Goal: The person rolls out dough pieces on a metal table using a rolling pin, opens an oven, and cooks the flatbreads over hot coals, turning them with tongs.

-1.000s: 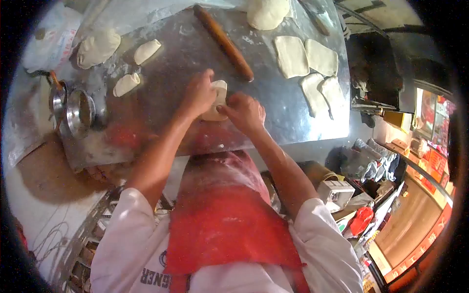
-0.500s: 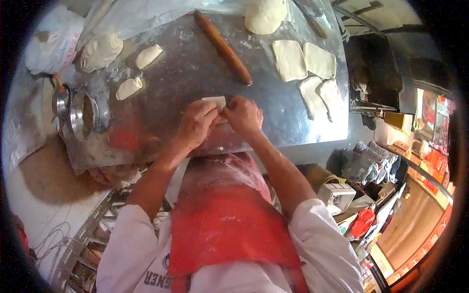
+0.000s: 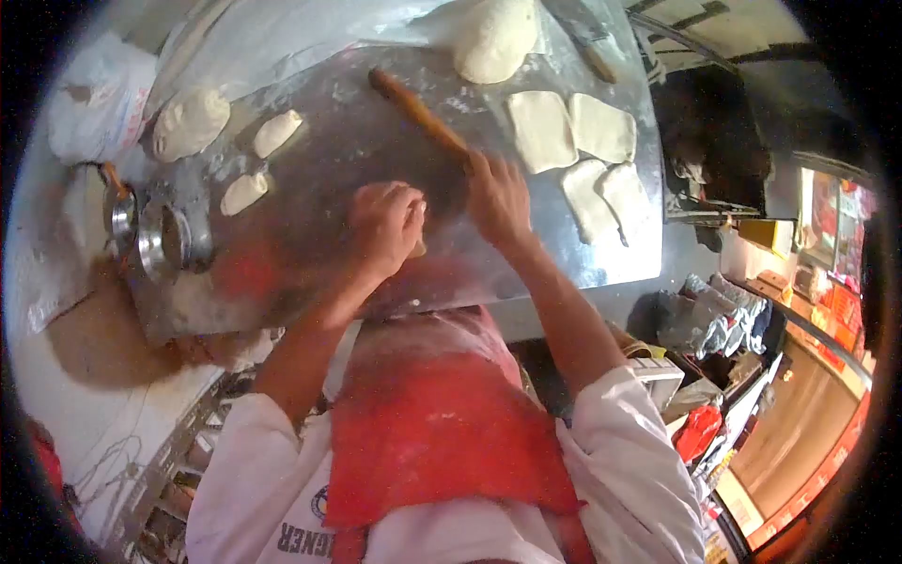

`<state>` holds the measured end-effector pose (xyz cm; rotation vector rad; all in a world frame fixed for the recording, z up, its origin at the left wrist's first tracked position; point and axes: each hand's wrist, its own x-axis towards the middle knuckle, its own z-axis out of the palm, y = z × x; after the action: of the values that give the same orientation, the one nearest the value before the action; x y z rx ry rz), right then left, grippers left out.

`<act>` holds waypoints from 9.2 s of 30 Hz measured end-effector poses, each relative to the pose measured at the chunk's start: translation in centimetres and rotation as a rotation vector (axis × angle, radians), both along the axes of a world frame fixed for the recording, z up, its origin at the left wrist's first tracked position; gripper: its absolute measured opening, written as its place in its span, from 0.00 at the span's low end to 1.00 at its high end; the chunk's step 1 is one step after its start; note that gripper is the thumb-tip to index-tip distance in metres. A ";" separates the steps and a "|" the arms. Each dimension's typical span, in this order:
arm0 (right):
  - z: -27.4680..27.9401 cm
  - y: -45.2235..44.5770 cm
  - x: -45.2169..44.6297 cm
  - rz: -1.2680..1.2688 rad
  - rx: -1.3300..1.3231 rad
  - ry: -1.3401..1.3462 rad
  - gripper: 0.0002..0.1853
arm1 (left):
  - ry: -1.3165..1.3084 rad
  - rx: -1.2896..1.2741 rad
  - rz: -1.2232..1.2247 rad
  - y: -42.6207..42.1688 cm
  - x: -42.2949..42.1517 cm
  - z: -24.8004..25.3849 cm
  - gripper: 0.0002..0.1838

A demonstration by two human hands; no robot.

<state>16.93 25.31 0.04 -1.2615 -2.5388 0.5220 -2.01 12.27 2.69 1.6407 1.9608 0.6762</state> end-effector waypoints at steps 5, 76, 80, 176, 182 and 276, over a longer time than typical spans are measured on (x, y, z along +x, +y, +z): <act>-2.2 -5.9 9.8 -0.251 0.091 -0.055 0.28 | 0.314 -0.060 -0.177 1.4 2.8 -1.3 0.39; 0.1 -2.0 0.0 0.133 0.013 -0.166 0.42 | 0.324 0.065 0.025 0.6 -3.7 -2.7 0.39; -1.7 3.2 -3.5 0.074 0.105 -0.090 0.39 | 0.081 0.238 0.069 6.5 -7.2 -6.6 0.34; 1.5 -12.0 7.5 0.231 -0.085 -0.031 0.29 | -0.236 -0.232 0.145 3.3 -8.5 0.8 0.11; 2.0 -12.7 7.4 0.169 -0.050 -0.007 0.23 | -1.053 -0.188 0.684 -5.7 -6.5 3.2 0.12; -1.6 -8.5 7.6 -0.148 0.156 -0.097 0.29 | 0.332 0.032 0.215 2.6 -27.3 -6.5 0.36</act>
<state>24.49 16.80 -1.57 -1.4331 -2.4816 0.2309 -29.28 14.83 -3.83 1.6613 2.3989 0.5407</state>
